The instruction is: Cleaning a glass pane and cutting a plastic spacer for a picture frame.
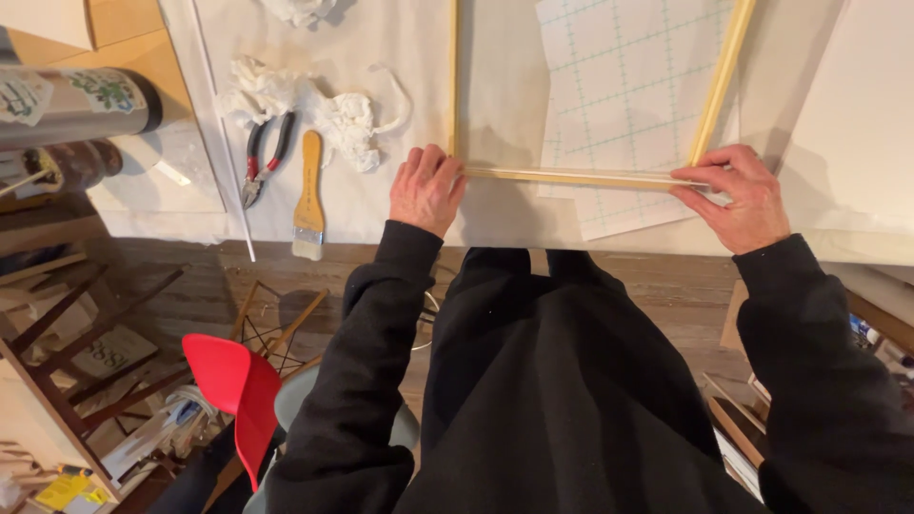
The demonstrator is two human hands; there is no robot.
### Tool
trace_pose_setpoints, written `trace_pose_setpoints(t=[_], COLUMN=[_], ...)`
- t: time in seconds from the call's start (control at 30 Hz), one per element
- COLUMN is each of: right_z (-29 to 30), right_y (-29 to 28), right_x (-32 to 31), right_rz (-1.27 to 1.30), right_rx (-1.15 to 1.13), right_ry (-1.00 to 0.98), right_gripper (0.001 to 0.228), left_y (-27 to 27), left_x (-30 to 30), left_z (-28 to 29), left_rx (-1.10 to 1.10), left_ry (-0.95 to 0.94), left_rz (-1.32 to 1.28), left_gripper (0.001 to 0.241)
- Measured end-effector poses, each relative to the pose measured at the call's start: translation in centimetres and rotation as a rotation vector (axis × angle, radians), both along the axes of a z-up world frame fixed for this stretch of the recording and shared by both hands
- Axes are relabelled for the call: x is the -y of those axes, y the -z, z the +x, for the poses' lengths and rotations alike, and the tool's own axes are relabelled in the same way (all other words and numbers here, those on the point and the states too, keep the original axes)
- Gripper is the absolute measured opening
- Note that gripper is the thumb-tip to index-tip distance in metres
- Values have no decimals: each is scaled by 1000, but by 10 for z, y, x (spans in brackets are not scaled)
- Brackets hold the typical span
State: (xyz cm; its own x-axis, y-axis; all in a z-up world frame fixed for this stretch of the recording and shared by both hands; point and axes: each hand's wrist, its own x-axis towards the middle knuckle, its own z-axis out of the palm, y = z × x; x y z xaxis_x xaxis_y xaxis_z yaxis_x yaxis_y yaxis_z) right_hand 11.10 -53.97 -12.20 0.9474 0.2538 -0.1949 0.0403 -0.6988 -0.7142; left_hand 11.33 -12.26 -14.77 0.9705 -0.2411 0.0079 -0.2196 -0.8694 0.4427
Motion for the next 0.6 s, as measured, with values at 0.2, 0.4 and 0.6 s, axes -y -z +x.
trace_pose_setpoints(t=[0.2, 0.4, 0.6], right_z=[-4, -7, -7], right_y=[0, 2, 5], right_x=[8, 7, 7], right_rz=[68, 106, 83], right_rx=[-43, -47, -61], right_ry=[25, 48, 56], right_gripper=[23, 21, 21], left_y=[0, -4, -5], left_x=[0, 2, 9], left_z=[1, 2, 5], left_rx=[-12, -34, 17], left_ry=[-2, 8, 65], left_rz=[-11, -12, -9], left_gripper=[19, 20, 18])
